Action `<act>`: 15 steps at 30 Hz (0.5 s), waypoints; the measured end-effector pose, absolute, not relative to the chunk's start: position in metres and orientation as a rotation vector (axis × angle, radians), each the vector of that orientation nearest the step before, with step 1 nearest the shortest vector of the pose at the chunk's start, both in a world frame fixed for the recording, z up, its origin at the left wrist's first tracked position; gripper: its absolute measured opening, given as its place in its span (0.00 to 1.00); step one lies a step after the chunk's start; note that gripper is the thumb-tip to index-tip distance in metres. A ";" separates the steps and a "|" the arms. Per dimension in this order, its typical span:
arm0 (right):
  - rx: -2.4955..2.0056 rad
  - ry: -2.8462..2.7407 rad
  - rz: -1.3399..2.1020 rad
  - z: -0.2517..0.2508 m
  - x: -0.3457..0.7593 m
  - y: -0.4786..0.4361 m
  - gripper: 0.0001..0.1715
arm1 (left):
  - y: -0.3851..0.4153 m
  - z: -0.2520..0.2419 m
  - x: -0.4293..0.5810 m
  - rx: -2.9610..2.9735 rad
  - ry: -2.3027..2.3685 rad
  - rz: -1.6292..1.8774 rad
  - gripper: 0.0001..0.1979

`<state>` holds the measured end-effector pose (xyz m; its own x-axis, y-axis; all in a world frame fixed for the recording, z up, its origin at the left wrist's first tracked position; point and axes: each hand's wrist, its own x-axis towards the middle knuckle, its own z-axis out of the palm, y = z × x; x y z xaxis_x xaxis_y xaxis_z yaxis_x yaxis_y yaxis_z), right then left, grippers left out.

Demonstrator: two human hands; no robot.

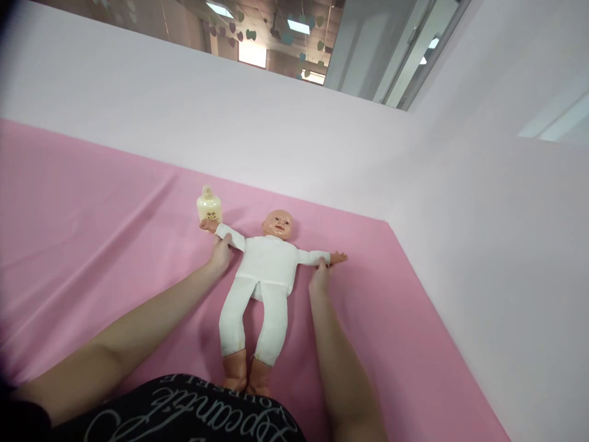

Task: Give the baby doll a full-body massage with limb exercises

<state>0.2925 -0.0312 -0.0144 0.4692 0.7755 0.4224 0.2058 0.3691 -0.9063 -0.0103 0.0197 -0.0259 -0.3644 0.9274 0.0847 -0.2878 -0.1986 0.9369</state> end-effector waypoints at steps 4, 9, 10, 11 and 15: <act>-1.172 -0.985 0.484 -0.008 0.290 -0.035 0.46 | 0.017 -0.024 -0.011 0.942 1.188 1.715 0.20; -1.110 -1.160 0.332 0.013 0.272 -0.050 0.46 | 0.006 -0.007 -0.011 1.328 1.128 1.733 0.29; -1.101 -1.214 0.332 0.015 0.269 -0.052 0.45 | 0.004 -0.003 -0.010 1.413 1.106 1.730 0.31; -1.101 -1.269 0.336 0.016 0.266 -0.054 0.44 | 0.002 -0.001 -0.010 1.499 1.091 1.719 0.32; -1.154 -1.527 0.257 0.011 0.259 -0.058 0.34 | -0.004 0.003 -0.006 1.826 1.045 1.615 0.31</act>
<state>0.2593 -0.0580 0.0108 0.1299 0.7636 0.6325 0.5144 0.4934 -0.7014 -0.0055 -0.0037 0.0031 0.0100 0.7969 0.6041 0.2243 -0.5905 0.7752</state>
